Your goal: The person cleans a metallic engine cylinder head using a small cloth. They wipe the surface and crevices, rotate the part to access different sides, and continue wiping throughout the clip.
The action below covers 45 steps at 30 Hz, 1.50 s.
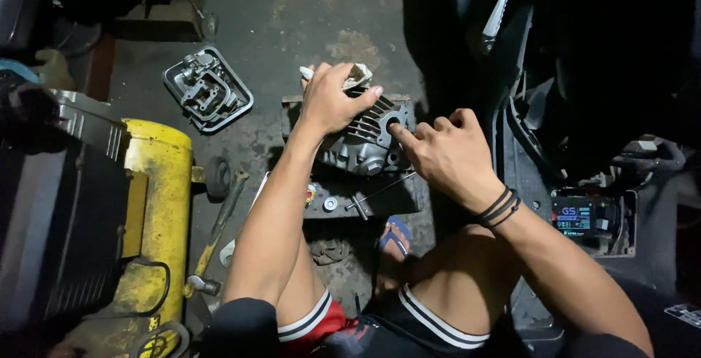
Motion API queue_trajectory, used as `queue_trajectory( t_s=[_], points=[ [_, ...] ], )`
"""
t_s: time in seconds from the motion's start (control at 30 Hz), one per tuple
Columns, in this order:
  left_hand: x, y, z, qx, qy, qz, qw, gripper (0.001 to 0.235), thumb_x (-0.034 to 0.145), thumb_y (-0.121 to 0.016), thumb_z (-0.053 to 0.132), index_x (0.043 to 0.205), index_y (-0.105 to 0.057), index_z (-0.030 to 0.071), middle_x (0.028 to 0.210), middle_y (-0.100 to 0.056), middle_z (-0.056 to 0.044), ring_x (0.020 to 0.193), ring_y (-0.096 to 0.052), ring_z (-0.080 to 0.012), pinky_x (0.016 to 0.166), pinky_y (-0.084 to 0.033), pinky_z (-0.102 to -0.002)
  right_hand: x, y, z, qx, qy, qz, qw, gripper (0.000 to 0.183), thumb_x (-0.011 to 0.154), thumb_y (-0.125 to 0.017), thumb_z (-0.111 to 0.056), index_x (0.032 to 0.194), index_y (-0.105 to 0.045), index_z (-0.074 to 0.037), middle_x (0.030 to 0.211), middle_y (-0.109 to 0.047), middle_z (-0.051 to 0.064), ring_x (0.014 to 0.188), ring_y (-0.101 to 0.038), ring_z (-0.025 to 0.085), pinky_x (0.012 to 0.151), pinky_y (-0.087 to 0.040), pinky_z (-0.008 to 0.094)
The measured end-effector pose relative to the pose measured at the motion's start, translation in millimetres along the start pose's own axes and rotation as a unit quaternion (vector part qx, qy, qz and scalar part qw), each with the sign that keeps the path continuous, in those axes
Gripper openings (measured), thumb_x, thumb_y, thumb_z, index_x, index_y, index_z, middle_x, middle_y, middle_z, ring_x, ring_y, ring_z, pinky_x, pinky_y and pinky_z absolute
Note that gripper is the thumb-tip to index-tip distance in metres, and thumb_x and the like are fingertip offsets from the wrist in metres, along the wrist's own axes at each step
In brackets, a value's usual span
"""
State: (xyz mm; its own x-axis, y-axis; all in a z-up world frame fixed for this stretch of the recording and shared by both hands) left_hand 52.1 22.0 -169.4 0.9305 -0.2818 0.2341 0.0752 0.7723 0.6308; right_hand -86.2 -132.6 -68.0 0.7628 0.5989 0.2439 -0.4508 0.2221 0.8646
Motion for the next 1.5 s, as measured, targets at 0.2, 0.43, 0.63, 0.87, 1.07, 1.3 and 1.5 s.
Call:
queue_trajectory(
  t_s=[0.2,0.43,0.63,0.87,1.07,1.3,1.5],
  points=[
    [-1,-2,-3,-0.006,-0.002,0.004,1.000,0.052,0.080,-0.063,0.076,0.103,-0.069,0.030,0.098,-0.070,0.003,0.105,-0.062,-0.0246,0.114,-0.025,-0.065,4,7,7,0.034,0.024,-0.019,0.999,0.024,0.097,-0.058,-0.033,0.117,-0.070,-0.029,0.084,-0.072,-0.004,0.084,-0.073,0.023,0.092,-0.046,0.048],
    [1,-4,-7,-0.008,-0.021,0.015,1.000,0.051,0.081,-0.063,0.075,0.102,-0.069,0.029,0.096,-0.070,0.001,0.102,-0.063,-0.0254,0.113,-0.026,-0.062,2,-49,14,0.191,-0.027,-0.179,0.965,0.047,0.089,-0.052,-0.032,0.136,-0.059,-0.033,0.081,-0.074,0.003,0.080,-0.075,0.035,0.084,-0.052,0.053],
    [-1,-2,-2,-0.011,-0.026,0.019,0.999,0.051,0.082,-0.063,0.075,0.102,-0.070,0.029,0.096,-0.070,0.001,0.102,-0.064,-0.0259,0.113,-0.027,-0.061,7,-44,21,0.201,-0.036,-0.216,0.955,0.041,0.088,-0.051,-0.034,0.127,-0.064,-0.035,0.083,-0.076,0.000,0.082,-0.076,0.033,0.084,-0.054,0.051],
    [0,-3,-5,-0.013,-0.035,0.030,0.999,0.050,0.082,-0.063,0.075,0.100,-0.069,0.028,0.094,-0.070,0.001,0.099,-0.064,-0.0267,0.112,-0.028,-0.059,16,-9,25,0.207,-0.022,-0.202,0.957,0.031,0.089,-0.058,-0.026,0.118,-0.069,-0.025,0.083,-0.076,0.005,0.081,-0.077,0.035,0.083,-0.055,0.051],
    [-2,0,1,-0.016,-0.040,0.026,0.999,0.051,0.081,-0.063,0.076,0.098,-0.069,0.028,0.092,-0.070,0.000,0.098,-0.064,-0.0281,0.111,-0.029,-0.059,17,-61,9,0.037,0.012,-0.264,0.964,0.054,0.090,-0.041,-0.020,0.136,-0.057,-0.043,0.085,-0.077,0.000,0.078,-0.078,0.027,0.083,-0.047,0.048],
    [-1,1,0,-0.014,-0.026,0.026,0.999,0.055,0.080,-0.061,0.079,0.098,-0.069,0.027,0.093,-0.071,0.001,0.100,-0.065,-0.0276,0.113,-0.027,-0.059,26,-3,8,0.024,0.038,-0.254,0.966,0.051,0.091,-0.047,-0.015,0.132,-0.063,-0.041,0.097,-0.080,-0.001,0.083,-0.079,0.024,0.086,-0.049,0.046],
    [-2,1,0,-0.010,-0.019,0.029,0.999,0.054,0.081,-0.061,0.078,0.099,-0.069,0.028,0.093,-0.070,0.000,0.101,-0.064,-0.0264,0.114,-0.025,-0.060,23,-42,3,0.018,0.033,-0.236,0.971,0.045,0.090,-0.046,-0.018,0.123,-0.069,-0.037,0.093,-0.080,0.000,0.081,-0.079,0.027,0.082,-0.047,0.049]
  ],
)
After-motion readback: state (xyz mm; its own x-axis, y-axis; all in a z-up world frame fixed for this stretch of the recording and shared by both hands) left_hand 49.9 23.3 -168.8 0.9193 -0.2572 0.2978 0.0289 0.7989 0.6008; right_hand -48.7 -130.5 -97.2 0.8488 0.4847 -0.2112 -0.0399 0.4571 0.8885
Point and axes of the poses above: each hand's wrist, its own x-axis towards the middle knuckle, its own y-axis out of the back of the hand, z = x × y, the point moved 7 cm from there along x, towards the middle knuckle
